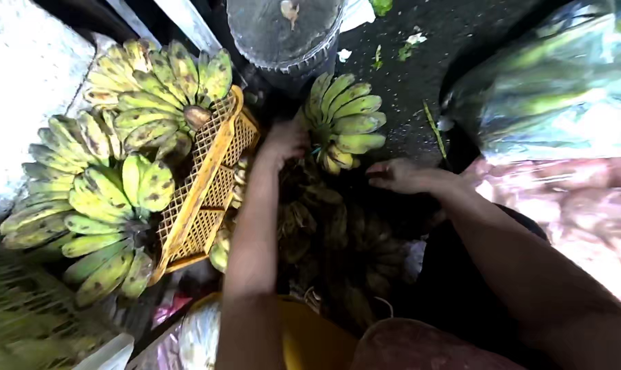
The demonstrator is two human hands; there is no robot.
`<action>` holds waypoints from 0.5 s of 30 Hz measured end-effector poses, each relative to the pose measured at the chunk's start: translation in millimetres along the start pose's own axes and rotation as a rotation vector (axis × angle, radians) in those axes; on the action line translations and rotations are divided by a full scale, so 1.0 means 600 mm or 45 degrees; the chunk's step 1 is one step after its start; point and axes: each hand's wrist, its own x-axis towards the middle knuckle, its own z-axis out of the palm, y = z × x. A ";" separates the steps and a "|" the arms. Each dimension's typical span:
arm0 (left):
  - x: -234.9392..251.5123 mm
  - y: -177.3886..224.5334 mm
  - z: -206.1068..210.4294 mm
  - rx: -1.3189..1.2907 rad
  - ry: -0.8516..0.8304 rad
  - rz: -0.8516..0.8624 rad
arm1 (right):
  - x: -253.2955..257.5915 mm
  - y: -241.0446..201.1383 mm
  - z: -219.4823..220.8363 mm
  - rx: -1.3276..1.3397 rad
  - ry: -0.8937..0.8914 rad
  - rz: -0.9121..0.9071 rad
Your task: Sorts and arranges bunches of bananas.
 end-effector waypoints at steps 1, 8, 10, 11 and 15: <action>0.033 -0.028 0.035 0.111 0.031 -0.106 | -0.006 -0.003 -0.006 -0.010 -0.043 0.021; 0.146 -0.096 0.142 -0.154 0.300 -0.252 | -0.023 0.003 -0.034 -0.054 -0.216 0.042; 0.155 -0.103 0.144 -0.391 0.250 -0.281 | -0.021 0.004 -0.034 -0.058 -0.243 0.031; 0.157 -0.104 0.141 -0.476 0.240 -0.305 | -0.021 0.002 -0.035 -0.056 -0.249 0.025; 0.141 -0.096 0.135 -0.445 0.082 -0.172 | -0.016 0.000 -0.042 -0.055 -0.237 0.018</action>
